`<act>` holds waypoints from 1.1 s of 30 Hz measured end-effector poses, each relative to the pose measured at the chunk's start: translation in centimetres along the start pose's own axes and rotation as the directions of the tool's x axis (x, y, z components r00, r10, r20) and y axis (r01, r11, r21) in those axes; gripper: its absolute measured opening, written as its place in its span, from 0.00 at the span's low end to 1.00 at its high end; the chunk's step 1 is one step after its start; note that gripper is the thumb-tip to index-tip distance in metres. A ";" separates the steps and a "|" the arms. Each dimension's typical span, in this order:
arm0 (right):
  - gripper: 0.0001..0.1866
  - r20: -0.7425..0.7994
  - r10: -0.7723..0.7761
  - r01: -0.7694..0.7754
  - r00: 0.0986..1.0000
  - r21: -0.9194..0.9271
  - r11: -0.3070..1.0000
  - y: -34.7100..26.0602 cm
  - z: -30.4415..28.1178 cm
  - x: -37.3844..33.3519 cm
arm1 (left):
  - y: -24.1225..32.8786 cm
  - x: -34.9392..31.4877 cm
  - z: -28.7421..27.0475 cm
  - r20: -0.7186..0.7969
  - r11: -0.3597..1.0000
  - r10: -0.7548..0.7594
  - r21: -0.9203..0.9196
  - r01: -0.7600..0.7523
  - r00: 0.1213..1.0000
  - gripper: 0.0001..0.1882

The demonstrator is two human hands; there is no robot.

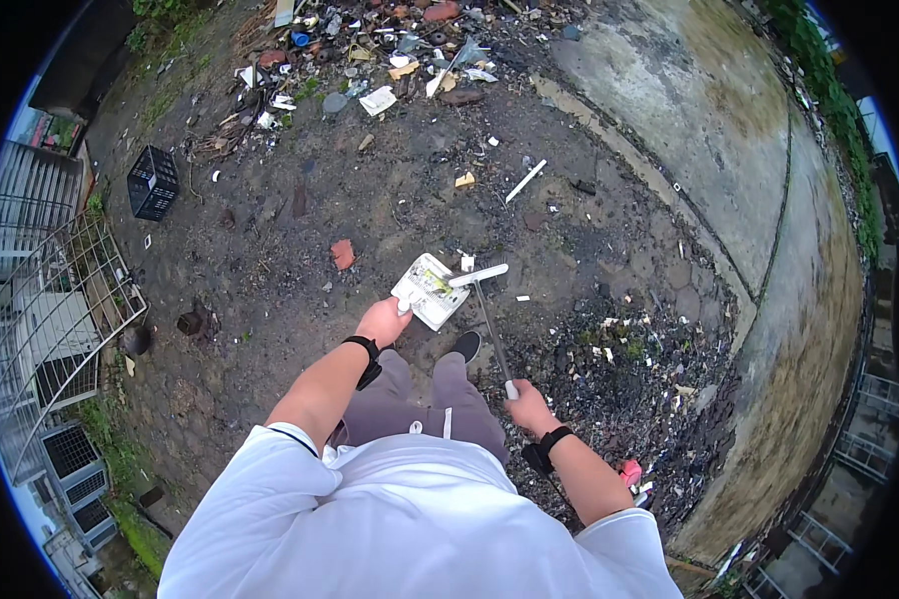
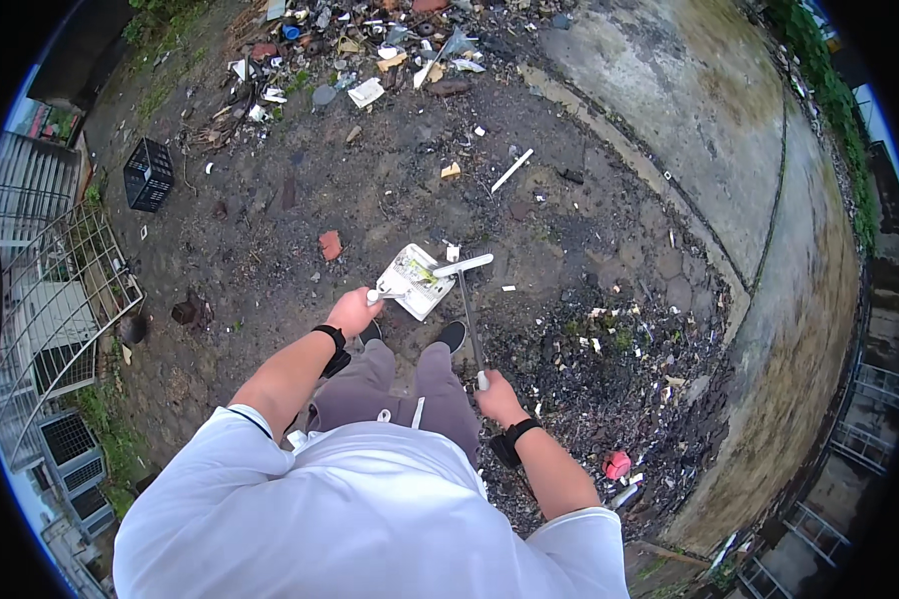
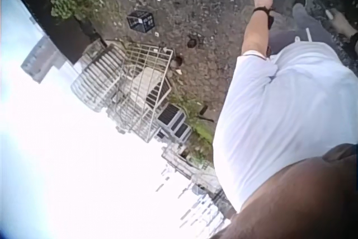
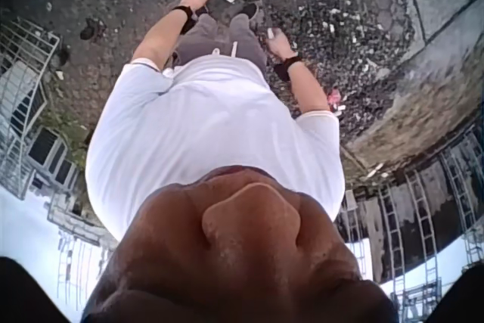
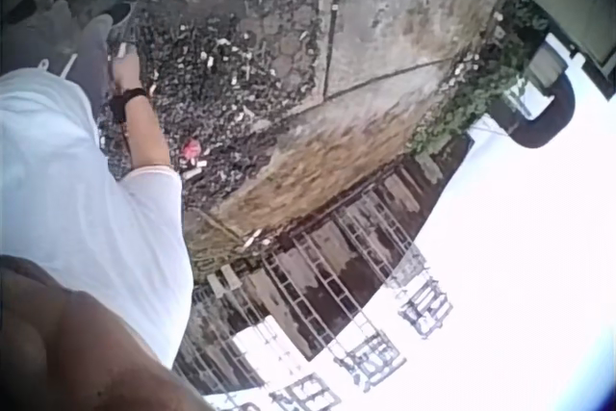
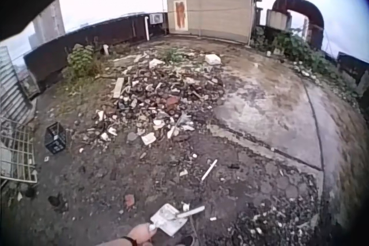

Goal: Sweep trash and debris into a dustpan on an outdoor rooftop.

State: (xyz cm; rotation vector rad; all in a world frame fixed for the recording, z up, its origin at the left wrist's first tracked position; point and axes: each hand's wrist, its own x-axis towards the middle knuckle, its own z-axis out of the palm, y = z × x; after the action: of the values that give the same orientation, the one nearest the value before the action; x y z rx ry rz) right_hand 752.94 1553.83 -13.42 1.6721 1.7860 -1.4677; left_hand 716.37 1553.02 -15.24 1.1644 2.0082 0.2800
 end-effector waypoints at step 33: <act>0.25 0.188 0.060 -0.029 0.980 -0.163 0.986 -0.8 -0.1 1.3 | -3.7 -0.8 -0.8 0.039 1.000 0.011 0.006 -0.011 0.999 0.20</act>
State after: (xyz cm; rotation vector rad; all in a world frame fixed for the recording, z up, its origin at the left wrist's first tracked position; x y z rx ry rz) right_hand 751.93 1554.75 -14.00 1.4310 1.7013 -1.3765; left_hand 713.62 1550.44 -16.25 1.1767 1.9708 0.2556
